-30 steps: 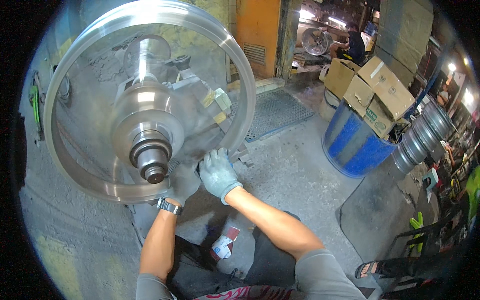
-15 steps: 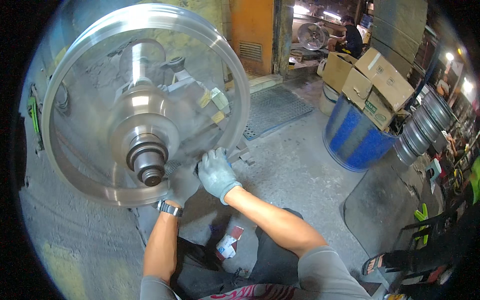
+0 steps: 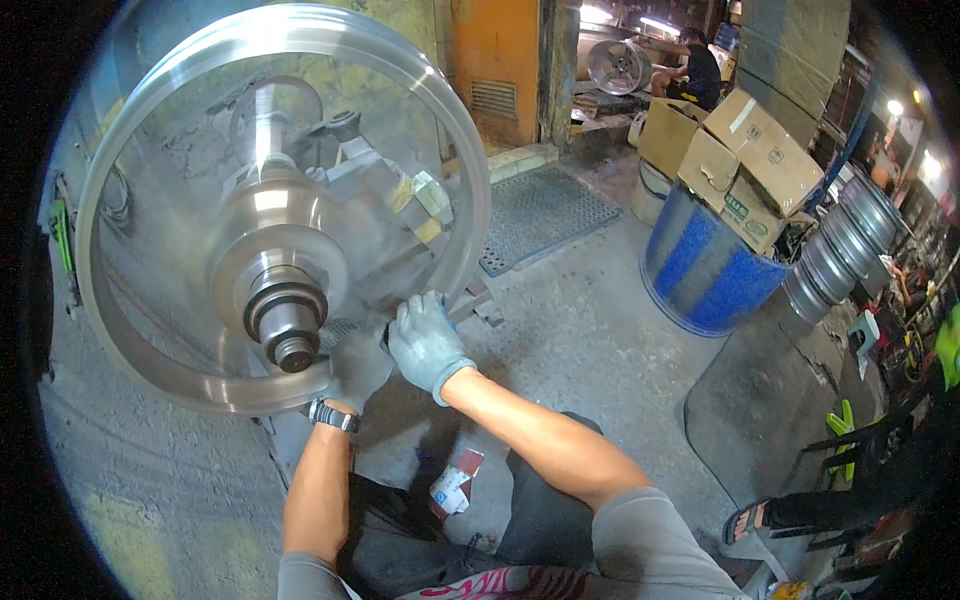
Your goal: The person sits on the floor and uses a sanding block to smooth the surface of a spinning metal wheel rim. They rotate the rim by hand and apply the sanding block to different sections of the rim's face and edges.
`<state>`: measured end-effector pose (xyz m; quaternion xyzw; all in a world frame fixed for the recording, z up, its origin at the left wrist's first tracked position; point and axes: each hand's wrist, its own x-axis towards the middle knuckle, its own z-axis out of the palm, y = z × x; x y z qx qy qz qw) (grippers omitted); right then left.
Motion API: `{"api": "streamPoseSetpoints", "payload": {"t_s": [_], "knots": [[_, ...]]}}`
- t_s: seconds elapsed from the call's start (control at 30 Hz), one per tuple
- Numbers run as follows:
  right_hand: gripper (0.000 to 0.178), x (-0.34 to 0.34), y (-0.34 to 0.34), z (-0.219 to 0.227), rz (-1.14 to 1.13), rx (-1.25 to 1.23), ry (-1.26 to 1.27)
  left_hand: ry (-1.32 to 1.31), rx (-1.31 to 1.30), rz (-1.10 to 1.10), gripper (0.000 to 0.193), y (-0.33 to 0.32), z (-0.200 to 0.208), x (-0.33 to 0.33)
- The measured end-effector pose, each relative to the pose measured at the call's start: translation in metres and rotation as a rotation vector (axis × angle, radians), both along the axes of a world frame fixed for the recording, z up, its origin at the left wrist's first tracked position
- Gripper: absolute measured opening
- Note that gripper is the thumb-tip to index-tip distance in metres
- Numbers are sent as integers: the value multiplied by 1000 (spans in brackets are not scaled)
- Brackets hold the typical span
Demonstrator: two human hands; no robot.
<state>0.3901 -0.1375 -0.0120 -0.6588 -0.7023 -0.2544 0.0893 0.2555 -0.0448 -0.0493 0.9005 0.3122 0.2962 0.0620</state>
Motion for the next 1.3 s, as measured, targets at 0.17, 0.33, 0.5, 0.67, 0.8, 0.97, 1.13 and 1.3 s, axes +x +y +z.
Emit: {"api": "streamPoseSetpoints", "payload": {"t_s": [0.17,0.33,0.5,0.67,0.8,0.97,1.13,1.3], "knots": [[24,-2,0,3,-23,-39,-21,-32,-64,-16,19,1,-2,0],[24,-2,0,3,-31,-52,-13,40,-49,-5,21,4,1,0],[22,-1,0,2,-14,-12,20,-17,-70,-22,23,0,4,2],[22,1,0,1,-11,9,2,23,-168,-3,23,-9,22,4],[25,-1,2,0,-23,-64,16,19,-139,-7,22,-7,21,2],[25,0,1,1,-35,-72,-7,13,-127,7,22,-8,17,3],[21,0,1,1,-22,11,-37,0,-67,34,22,-4,10,5],[21,1,2,0,-7,31,-32,22,-91,29,22,-4,8,4]]}}
